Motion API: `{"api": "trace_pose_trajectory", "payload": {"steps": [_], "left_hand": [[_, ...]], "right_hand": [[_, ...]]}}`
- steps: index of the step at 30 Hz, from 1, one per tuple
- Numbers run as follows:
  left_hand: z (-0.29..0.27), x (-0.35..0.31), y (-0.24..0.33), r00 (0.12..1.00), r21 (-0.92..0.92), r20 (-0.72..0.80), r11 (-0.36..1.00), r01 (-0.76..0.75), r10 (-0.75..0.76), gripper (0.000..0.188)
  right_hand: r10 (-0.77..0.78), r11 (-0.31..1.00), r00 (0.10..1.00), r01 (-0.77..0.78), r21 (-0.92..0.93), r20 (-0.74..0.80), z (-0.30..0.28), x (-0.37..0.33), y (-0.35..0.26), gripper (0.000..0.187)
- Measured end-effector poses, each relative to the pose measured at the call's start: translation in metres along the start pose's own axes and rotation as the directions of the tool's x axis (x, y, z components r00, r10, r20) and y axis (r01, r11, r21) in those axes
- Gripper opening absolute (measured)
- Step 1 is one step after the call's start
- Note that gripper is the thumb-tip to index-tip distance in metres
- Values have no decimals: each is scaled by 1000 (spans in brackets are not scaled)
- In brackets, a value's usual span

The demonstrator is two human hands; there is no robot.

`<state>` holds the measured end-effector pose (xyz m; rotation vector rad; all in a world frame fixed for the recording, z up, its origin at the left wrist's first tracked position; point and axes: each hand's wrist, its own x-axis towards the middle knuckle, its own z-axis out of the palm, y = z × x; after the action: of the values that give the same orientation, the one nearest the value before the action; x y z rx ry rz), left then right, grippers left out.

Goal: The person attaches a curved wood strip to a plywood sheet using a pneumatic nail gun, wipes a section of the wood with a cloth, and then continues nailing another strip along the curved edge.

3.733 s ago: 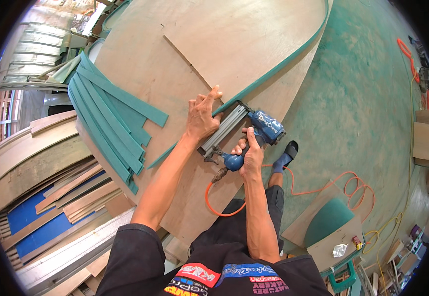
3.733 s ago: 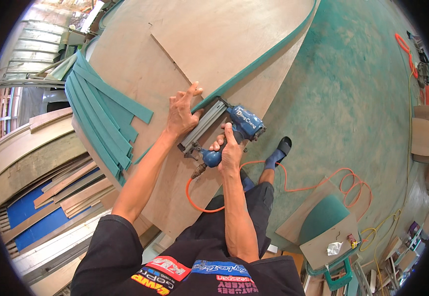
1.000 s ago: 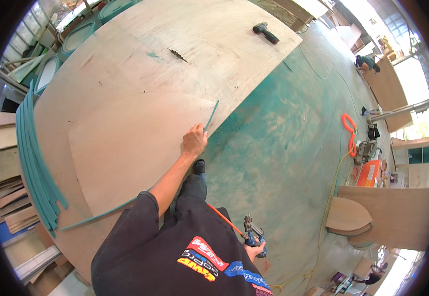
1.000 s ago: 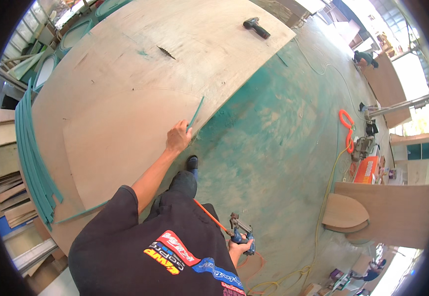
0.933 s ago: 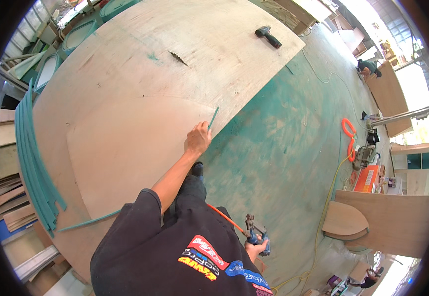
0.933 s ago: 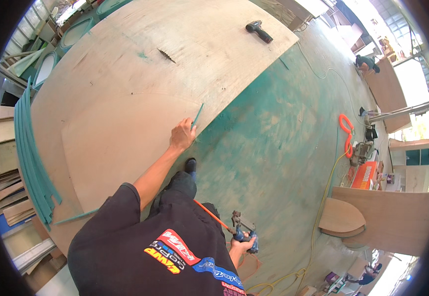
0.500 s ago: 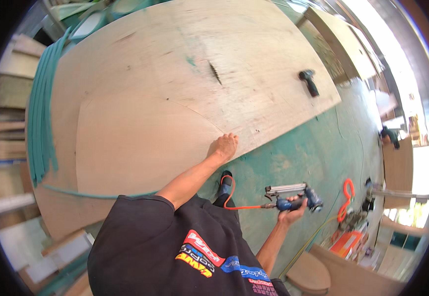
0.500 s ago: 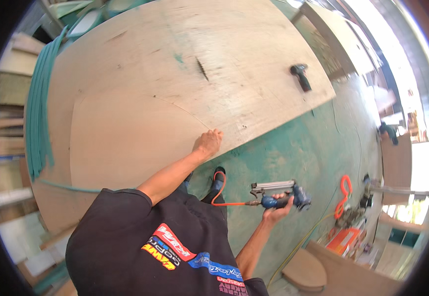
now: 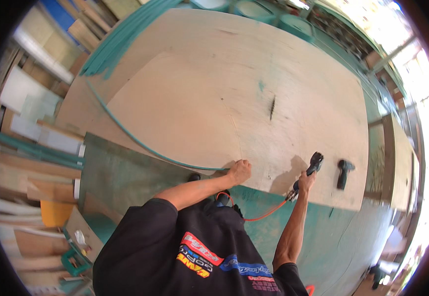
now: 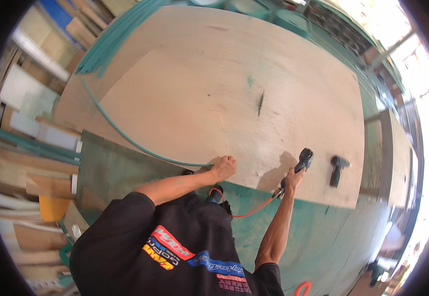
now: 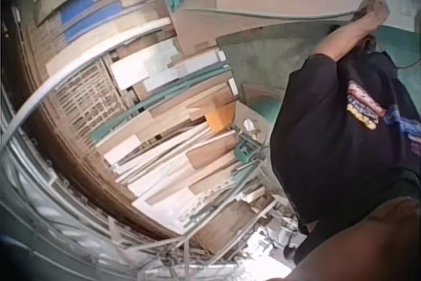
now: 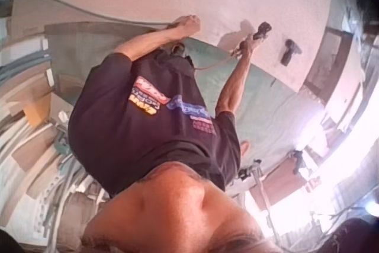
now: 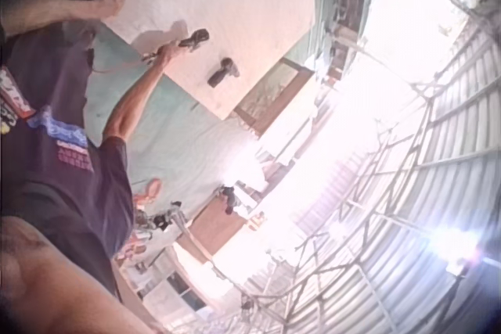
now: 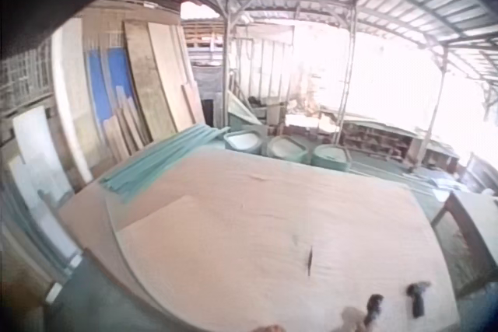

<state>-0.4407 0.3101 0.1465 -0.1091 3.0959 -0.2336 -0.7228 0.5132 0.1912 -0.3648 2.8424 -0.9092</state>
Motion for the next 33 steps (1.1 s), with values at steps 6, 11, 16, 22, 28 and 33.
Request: {"api": "trace_pose_trajectory", "payload": {"steps": [6,11,16,22,28,33], "left_hand": [[-7,-31,4,967,-51,-169,982,183,-189,17],[-34,-43,8,931,-194,-272,961,197,-245,17],[-74,-112,9,650,-676,-348,661,325,-676,21],[-41,-252,-80,-19,-841,-100,74,536,-995,23],[19,-336,-202,-370,-813,449,-543,208,-813,53],[44,-361,-295,-357,-790,442,-545,281,-823,62]], "right_hand": [[-119,963,991,129,-236,56,73,-14,-37,81],[-138,961,980,167,-220,143,85,-9,-55,88],[-190,954,961,229,-194,199,74,-14,-56,89],[-376,851,926,353,-388,17,73,-80,-99,65],[-511,859,805,491,145,302,162,-160,-156,56],[-378,898,892,418,-138,248,207,-186,-174,61]]}}
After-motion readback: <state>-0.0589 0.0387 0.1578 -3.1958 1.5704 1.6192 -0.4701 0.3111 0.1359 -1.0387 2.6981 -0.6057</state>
